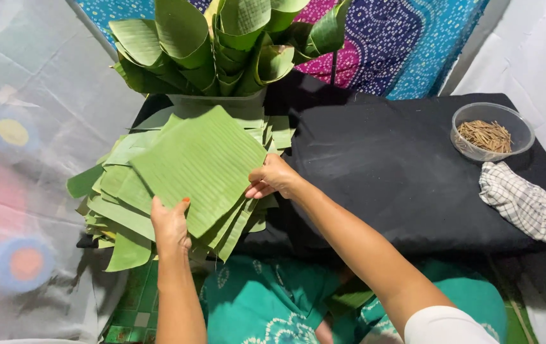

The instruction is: Cleaning banana leaves with a cloth and folding them into cone shapes for food packaging.

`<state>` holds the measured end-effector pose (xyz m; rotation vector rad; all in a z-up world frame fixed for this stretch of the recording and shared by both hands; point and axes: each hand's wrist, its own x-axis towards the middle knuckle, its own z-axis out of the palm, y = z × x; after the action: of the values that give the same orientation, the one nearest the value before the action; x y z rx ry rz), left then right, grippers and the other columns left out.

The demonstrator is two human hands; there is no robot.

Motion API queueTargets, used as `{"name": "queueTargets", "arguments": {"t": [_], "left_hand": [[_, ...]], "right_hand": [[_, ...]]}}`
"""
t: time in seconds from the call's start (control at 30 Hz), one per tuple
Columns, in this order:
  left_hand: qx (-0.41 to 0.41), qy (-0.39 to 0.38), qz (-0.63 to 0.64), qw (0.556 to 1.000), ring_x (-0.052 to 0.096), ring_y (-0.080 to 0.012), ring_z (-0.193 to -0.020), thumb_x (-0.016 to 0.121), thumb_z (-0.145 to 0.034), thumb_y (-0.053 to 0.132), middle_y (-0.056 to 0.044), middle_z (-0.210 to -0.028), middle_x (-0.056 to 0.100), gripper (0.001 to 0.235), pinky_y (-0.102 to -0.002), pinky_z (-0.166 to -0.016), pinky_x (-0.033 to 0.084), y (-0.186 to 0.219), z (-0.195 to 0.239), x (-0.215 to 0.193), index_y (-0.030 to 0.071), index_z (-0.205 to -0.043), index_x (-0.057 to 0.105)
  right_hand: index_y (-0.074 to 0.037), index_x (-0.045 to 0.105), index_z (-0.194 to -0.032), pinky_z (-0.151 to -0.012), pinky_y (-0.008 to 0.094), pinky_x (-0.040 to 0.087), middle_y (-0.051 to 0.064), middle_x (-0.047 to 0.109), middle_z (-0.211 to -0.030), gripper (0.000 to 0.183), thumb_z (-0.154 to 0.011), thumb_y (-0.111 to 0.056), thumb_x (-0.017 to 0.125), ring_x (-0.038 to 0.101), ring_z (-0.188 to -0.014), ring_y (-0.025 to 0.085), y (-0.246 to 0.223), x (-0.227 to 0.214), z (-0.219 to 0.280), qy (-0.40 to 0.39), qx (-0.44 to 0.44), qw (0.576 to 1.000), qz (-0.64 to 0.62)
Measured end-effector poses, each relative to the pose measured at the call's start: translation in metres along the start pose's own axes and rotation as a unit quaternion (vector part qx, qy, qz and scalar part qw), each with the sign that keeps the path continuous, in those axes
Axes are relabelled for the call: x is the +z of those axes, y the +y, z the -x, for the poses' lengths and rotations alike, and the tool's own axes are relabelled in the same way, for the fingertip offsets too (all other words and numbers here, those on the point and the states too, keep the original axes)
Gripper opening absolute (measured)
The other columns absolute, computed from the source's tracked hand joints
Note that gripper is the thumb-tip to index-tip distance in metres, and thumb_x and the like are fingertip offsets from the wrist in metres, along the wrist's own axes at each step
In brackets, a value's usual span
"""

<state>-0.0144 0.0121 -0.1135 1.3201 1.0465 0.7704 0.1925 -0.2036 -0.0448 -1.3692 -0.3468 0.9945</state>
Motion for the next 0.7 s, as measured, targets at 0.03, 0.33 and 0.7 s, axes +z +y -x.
{"name": "queueTargets", "arguments": {"t": [0.03, 0.33, 0.7], "left_hand": [[0.0, -0.001, -0.001, 1.0, 0.062, -0.0244, -0.068, 0.076, -0.089, 0.015, -0.02, -0.131, 0.046, 0.078, -0.029, -0.026, 0.031, 0.009, 0.01, 0.0, 0.021, -0.154, 0.034], [0.043, -0.136, 0.097, 0.985, 0.075, -0.0171, -0.08, 0.069, -0.086, -0.005, -0.01, -0.095, 0.075, 0.032, -0.034, -0.066, 0.064, 0.052, 0.038, 0.01, 0.008, -0.116, 0.07], [0.059, -0.202, 0.039, 0.977, 0.074, -0.0177, -0.075, 0.084, -0.08, 0.006, -0.013, -0.089, 0.075, 0.034, -0.037, -0.066, 0.064, 0.085, 0.056, 0.056, 0.003, -0.111, 0.072]], "right_hand": [[0.009, 0.055, -0.124, -0.055, 0.04, 0.066, 0.036, 0.07, -0.081, 0.048, -0.077, 0.003, 0.063, 0.076, -0.065, 0.037, -0.003, -0.002, 0.007, 0.001, 0.0, 1.0, -0.001], [-0.008, 0.074, -0.103, -0.056, 0.029, 0.066, 0.007, 0.07, -0.08, 0.027, -0.077, -0.005, 0.08, 0.073, -0.064, 0.016, -0.01, -0.055, 0.019, 0.073, -0.07, 0.994, -0.028], [-0.01, 0.075, -0.096, -0.048, 0.02, 0.059, -0.005, 0.063, -0.07, 0.018, -0.08, -0.013, 0.085, 0.062, -0.054, 0.006, -0.011, -0.107, 0.054, 0.158, -0.102, 0.981, -0.037]]}}
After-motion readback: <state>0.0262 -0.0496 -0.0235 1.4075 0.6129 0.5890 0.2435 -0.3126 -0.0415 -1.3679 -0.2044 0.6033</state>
